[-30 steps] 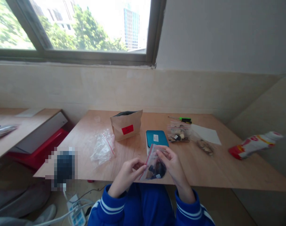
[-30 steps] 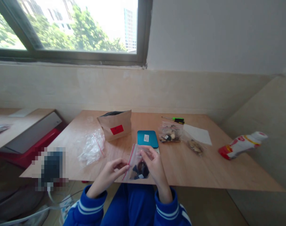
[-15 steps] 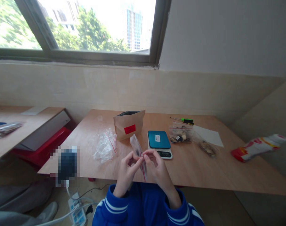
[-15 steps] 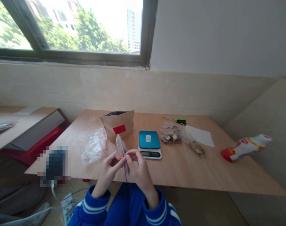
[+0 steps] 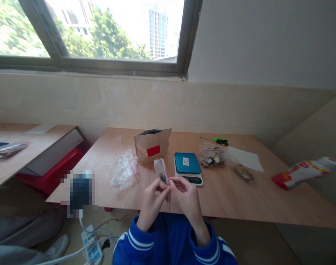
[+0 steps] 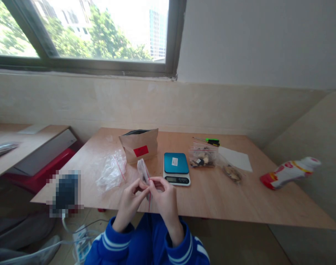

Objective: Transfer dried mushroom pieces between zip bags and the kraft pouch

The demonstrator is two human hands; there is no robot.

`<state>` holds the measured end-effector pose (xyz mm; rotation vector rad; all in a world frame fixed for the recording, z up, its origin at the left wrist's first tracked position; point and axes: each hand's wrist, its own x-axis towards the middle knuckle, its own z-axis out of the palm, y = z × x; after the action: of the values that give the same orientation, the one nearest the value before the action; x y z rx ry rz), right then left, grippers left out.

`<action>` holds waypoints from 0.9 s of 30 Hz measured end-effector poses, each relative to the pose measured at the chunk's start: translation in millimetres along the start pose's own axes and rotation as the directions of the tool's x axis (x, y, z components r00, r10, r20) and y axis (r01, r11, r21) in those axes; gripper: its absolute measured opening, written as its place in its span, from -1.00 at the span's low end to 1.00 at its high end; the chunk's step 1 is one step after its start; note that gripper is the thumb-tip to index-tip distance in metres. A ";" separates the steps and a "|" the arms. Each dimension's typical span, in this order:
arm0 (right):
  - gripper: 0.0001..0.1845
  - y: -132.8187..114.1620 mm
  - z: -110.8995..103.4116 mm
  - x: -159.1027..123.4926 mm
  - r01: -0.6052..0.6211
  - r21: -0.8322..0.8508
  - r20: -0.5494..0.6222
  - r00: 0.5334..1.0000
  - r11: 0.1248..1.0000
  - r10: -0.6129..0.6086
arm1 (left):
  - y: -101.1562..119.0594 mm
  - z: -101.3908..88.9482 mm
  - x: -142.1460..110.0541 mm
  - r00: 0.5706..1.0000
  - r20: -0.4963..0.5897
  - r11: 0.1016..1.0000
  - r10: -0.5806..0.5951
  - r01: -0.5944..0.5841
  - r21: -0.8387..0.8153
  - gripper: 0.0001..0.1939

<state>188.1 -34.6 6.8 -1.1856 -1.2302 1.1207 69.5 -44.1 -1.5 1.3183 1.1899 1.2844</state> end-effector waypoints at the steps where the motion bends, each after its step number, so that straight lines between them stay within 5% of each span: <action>1: -0.82 0.9 0.7 -0.4 0.003 -0.011 -0.021 1.000 1.000 -0.004 | -0.6 1.0 0.0 1.000 0.013 0.999 -0.003 0.004 -0.044 -0.76; 8: -0.79 4.2 1.4 0.8 0.036 -0.042 -0.164 0.985 0.998 -0.042 | -1.8 0.8 2.1 0.999 -0.036 0.987 -0.021 0.015 -0.157 -0.71; 13: -0.67 1.6 -31.9 15.5 0.054 0.003 -0.463 0.885 0.999 -0.047 | 6.8 -17.1 0.9 0.967 -0.254 1.000 0.010 -0.015 -0.015 -0.68; 18: -0.63 -8.9 -42.6 20.7 0.054 0.087 -0.303 0.953 0.995 -0.025 | 0.2 -20.2 0.5 0.989 -0.145 0.997 0.033 -0.042 -0.059 -0.71; 22: -0.64 -20.1 -37.9 19.2 0.014 0.189 -0.202 0.979 0.982 0.025 | -29.3 -11.6 3.5 0.993 -0.102 0.950 0.051 -0.080 -0.303 -0.61; 24: -0.66 -24.3 -35.4 18.6 -0.019 0.274 -0.120 0.991 0.962 0.054 | -44.0 -2.2 3.6 0.994 -0.098 0.898 -0.050 0.002 -0.440 -0.53; 27: -0.68 -24.5 -32.1 19.1 -0.105 0.341 0.021 0.994 0.934 0.104 | -53.5 13.8 0.4 0.992 0.083 0.801 -0.090 0.122 -0.586 -0.39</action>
<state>220.3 -18.6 33.2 -0.9915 -0.9336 1.3537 81.1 -37.4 -55.1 0.8026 0.7172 1.3793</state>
